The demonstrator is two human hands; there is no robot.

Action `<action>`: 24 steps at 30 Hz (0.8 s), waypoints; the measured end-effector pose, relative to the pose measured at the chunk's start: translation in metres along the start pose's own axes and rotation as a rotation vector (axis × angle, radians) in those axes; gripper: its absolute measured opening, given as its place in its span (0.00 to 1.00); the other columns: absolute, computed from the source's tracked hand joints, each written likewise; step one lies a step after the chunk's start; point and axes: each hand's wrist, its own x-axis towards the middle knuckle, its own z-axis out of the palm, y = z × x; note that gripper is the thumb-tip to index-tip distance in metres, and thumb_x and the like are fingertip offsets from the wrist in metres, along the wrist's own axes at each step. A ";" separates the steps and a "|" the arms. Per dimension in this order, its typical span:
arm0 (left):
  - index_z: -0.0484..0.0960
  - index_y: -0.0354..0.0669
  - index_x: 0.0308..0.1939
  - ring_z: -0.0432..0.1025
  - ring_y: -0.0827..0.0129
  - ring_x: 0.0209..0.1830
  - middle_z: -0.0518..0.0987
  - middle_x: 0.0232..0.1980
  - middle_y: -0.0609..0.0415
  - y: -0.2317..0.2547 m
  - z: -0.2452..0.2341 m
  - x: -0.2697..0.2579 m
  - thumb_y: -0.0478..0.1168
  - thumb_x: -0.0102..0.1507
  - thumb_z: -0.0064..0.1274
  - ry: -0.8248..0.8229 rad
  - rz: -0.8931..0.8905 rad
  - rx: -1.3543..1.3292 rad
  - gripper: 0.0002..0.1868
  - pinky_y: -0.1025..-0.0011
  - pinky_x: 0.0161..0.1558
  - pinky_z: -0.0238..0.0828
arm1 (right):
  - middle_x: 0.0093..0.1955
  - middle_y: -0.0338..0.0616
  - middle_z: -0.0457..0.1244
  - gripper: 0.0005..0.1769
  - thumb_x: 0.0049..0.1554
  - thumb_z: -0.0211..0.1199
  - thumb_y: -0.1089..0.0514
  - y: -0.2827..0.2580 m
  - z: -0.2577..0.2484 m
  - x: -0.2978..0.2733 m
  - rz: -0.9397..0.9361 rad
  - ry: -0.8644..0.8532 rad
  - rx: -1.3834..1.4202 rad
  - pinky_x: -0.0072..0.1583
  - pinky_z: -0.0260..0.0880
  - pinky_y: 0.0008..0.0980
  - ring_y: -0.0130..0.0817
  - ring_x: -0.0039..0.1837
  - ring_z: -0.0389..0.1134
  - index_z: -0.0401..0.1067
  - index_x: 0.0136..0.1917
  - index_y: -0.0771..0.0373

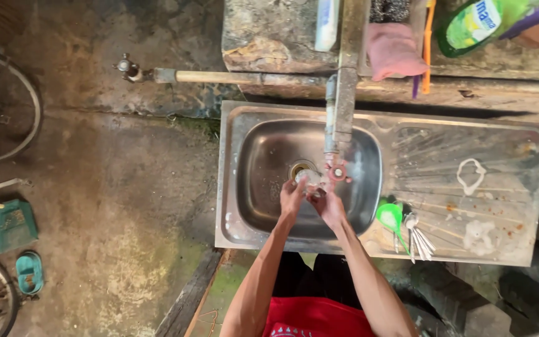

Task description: Washing various dishes and utensils at an outdoor sink.

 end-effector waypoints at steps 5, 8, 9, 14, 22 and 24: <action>0.77 0.45 0.65 0.72 0.64 0.39 0.81 0.48 0.38 0.086 0.051 -0.063 0.51 0.59 0.63 -0.028 0.029 0.152 0.32 0.66 0.38 0.69 | 0.53 0.42 0.67 0.20 0.67 0.53 0.46 -0.007 0.002 -0.006 -0.016 0.036 -0.040 0.56 0.65 0.39 0.36 0.52 0.68 0.67 0.67 0.57; 0.83 0.44 0.55 0.75 0.56 0.48 0.79 0.53 0.39 0.095 0.061 -0.074 0.48 0.53 0.68 0.090 0.597 0.493 0.27 0.62 0.47 0.75 | 0.55 0.36 0.68 0.22 0.66 0.49 0.43 -0.033 0.065 -0.033 0.032 0.170 -0.005 0.56 0.66 0.37 0.32 0.53 0.68 0.68 0.65 0.57; 0.85 0.44 0.48 0.73 0.46 0.51 0.76 0.53 0.34 0.097 0.063 -0.077 0.46 0.50 0.72 0.170 1.007 0.699 0.24 0.57 0.50 0.74 | 0.54 0.35 0.70 0.25 0.63 0.46 0.40 -0.048 0.102 -0.049 0.081 0.269 0.018 0.56 0.68 0.36 0.31 0.53 0.70 0.69 0.63 0.56; 0.82 0.37 0.45 0.79 0.50 0.46 0.82 0.46 0.42 0.151 0.067 -0.118 0.48 0.53 0.71 -0.102 0.838 0.498 0.25 0.59 0.48 0.76 | 0.42 0.31 0.65 0.19 0.67 0.54 0.39 -0.018 -0.004 -0.019 0.135 0.184 0.081 0.44 0.65 0.30 0.25 0.40 0.62 0.72 0.58 0.53; 0.86 0.34 0.42 0.76 0.64 0.36 0.84 0.36 0.46 0.123 0.064 -0.073 0.44 0.62 0.57 0.088 0.462 0.272 0.15 0.64 0.43 0.74 | 0.44 0.33 0.68 0.18 0.67 0.52 0.41 -0.055 0.084 -0.054 0.154 0.235 -0.232 0.43 0.62 0.29 0.28 0.39 0.63 0.74 0.52 0.55; 0.88 0.32 0.39 0.73 0.70 0.37 0.85 0.36 0.47 0.106 0.058 -0.050 0.43 0.63 0.52 0.079 0.413 0.171 0.16 0.68 0.45 0.71 | 0.48 0.51 0.70 0.18 0.75 0.49 0.49 -0.053 0.070 -0.044 -0.292 0.102 -1.781 0.51 0.63 0.32 0.43 0.50 0.73 0.76 0.57 0.60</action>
